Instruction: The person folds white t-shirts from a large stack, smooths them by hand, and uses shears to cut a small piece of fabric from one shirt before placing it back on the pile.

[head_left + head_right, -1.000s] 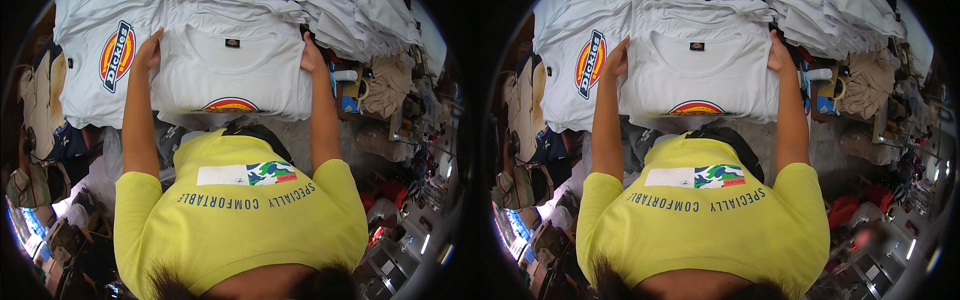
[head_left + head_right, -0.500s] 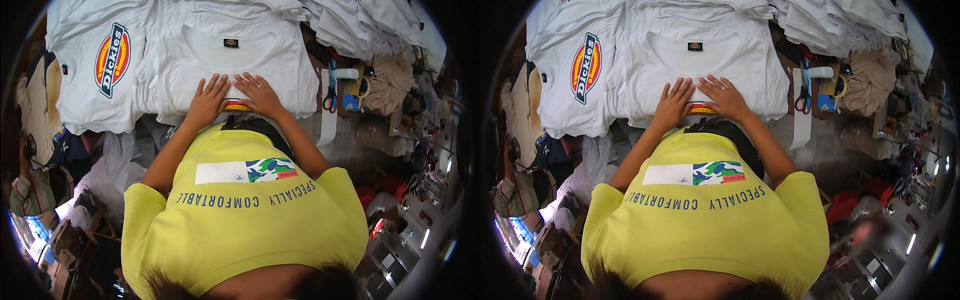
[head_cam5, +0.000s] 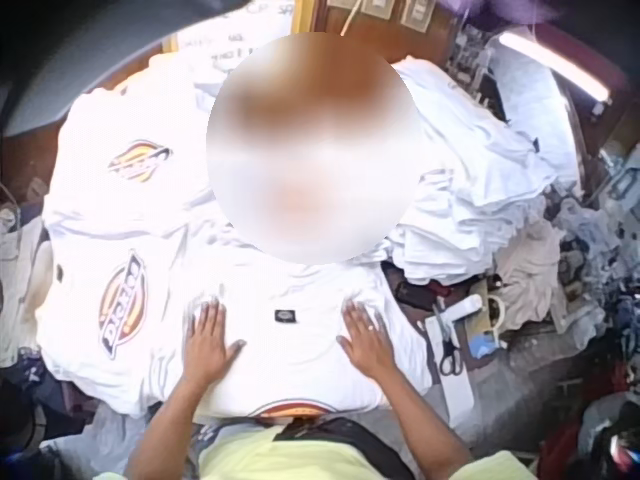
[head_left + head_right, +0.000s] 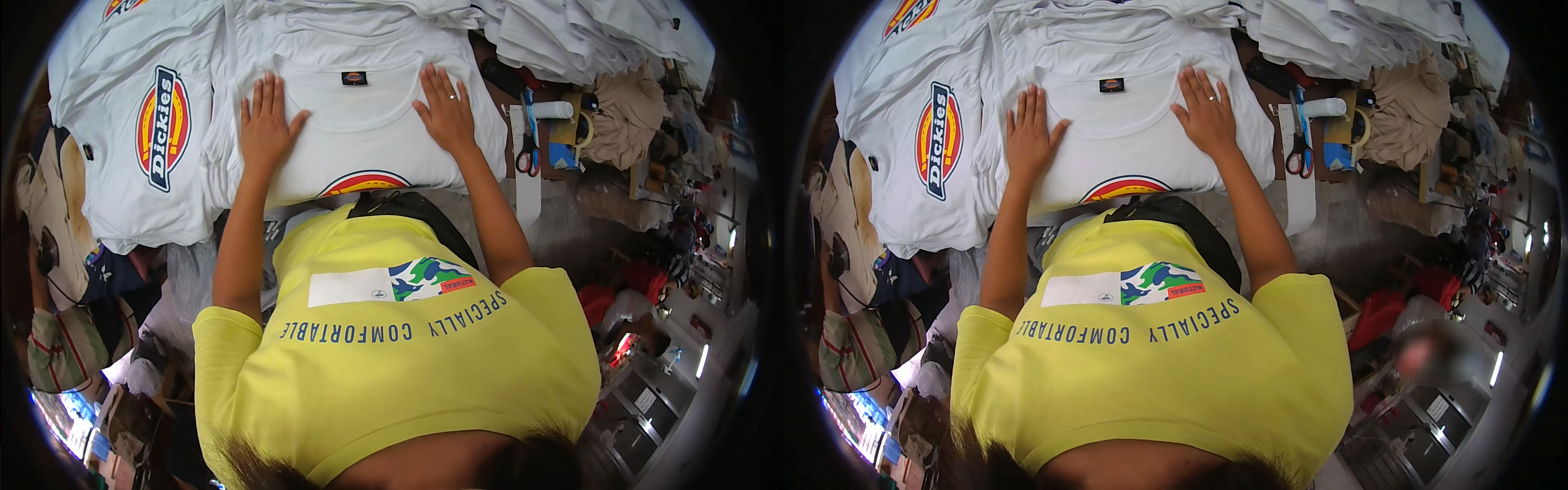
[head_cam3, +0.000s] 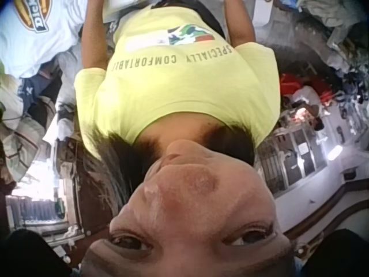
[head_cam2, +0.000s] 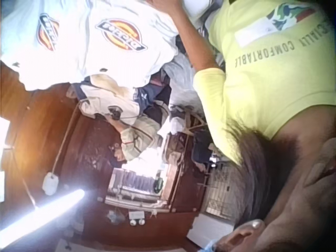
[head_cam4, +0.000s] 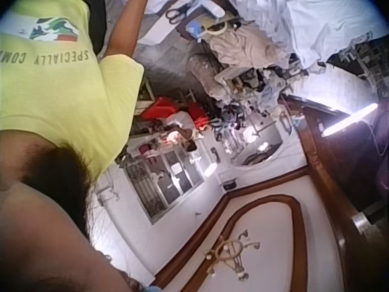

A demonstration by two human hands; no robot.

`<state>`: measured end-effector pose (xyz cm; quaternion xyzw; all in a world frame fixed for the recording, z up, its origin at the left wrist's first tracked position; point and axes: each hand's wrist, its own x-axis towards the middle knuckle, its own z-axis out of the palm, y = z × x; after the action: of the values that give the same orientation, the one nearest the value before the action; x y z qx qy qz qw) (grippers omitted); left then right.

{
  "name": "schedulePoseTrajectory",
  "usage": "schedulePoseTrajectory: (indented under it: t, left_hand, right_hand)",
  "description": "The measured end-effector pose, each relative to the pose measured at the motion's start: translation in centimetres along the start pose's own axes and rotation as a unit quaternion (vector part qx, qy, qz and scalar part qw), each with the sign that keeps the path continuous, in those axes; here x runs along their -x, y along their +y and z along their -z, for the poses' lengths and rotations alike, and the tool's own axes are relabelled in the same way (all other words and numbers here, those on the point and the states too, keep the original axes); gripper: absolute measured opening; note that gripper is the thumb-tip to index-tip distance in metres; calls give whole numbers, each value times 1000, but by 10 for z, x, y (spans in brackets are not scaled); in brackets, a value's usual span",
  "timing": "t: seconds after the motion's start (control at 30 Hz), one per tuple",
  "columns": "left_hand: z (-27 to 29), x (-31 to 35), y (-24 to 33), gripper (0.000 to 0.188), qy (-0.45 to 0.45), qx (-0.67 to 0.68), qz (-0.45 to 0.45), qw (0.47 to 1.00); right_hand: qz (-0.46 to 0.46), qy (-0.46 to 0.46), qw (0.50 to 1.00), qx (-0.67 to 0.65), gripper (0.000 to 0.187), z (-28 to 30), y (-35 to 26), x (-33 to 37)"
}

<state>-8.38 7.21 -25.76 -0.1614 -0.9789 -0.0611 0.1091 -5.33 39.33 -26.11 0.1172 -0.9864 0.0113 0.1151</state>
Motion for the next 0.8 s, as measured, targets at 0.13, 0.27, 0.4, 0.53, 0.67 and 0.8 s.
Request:
schedulePoseTrajectory:
  t: [0.13,0.27,0.4,0.53,0.67,0.8]
  left_hand:
    - [-11,-35,-19,67,38,8,-11,999]
    - [-16,-57,-32,51,80,73,-15,994]
    - [-8,-78,-43,26,96,208,-9,973]
    - [-3,-90,-52,28,72,174,-31,982]
    - [-7,-97,-59,36,80,69,-72,992]
    - [-1,-106,-60,38,-1,47,-17,999]
  right_hand:
    - [-5,32,999,23,53,-10,12,-25]
    - [-10,41,999,5,47,-16,18,-43]
    - [-35,64,993,-89,42,-22,27,-57]
    - [-42,76,979,-183,36,-25,38,-67]
    - [-42,112,969,-214,28,-29,40,-74]
    - [-59,143,975,-158,22,-28,43,-86]
